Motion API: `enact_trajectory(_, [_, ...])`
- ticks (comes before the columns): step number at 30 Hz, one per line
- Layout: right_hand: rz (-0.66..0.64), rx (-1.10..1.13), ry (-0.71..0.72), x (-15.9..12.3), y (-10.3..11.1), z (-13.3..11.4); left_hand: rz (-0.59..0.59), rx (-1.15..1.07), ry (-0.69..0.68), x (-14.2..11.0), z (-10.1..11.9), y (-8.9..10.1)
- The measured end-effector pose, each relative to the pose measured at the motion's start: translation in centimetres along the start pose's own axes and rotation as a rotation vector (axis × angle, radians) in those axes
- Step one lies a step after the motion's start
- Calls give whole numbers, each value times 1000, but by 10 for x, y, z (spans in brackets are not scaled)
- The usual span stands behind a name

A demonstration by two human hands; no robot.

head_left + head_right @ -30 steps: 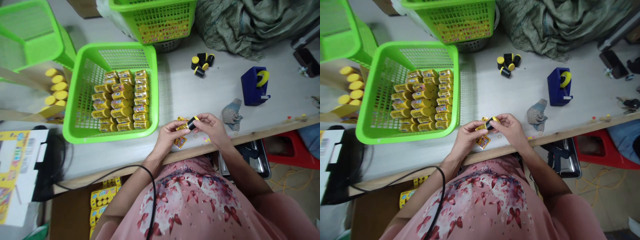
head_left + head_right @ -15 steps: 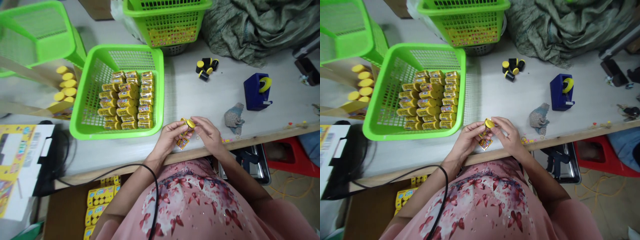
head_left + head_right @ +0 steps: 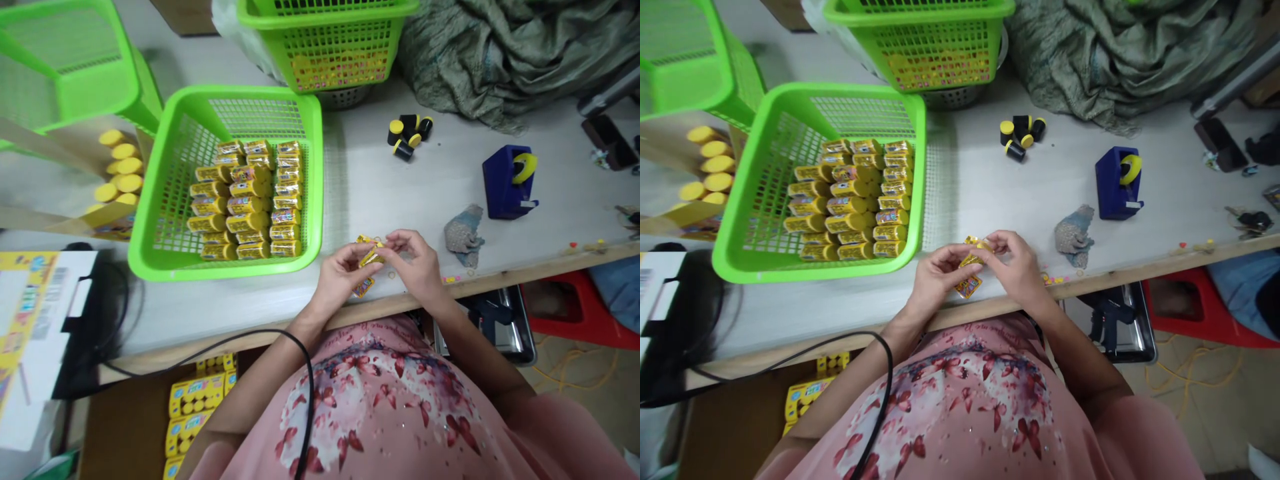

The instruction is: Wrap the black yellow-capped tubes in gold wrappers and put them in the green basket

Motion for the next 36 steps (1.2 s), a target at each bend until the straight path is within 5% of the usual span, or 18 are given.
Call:
enact_trajectory(4, [-72,-290,216,-1,-9,-22,82,43,-43,2,4,3])
enact_trajectory(8, [-112,-445,449,-14,-26,-43,15,-98,-6,5,5,-1])
enact_trajectory(14, [-81,-352,473,-20,-28,-43,-233,-256,308,1,-16,-20])
enact_trajectory(17, [-97,-340,545,-22,-26,-51,-255,-256,349,-1,-18,-20])
enact_trajectory(21, [-33,-371,634,-26,-22,-59,-231,-279,348,0,-18,-19])
enact_trajectory(28, [-40,-387,586,-25,-25,-53,-57,-277,300,1,-17,-8])
enact_trajectory(36, [-113,-431,596,-27,-40,-47,183,-4,-2,3,2,11])
Point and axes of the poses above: each hand's wrist, its own x-axis towards the middle knuckle, its own y-axis out of the back of the hand, z = x × y, the point moved 9 cm from there along x, towards the middle knuckle, and after that the axes turned 5 degrees about y, right-handed, at the moved point
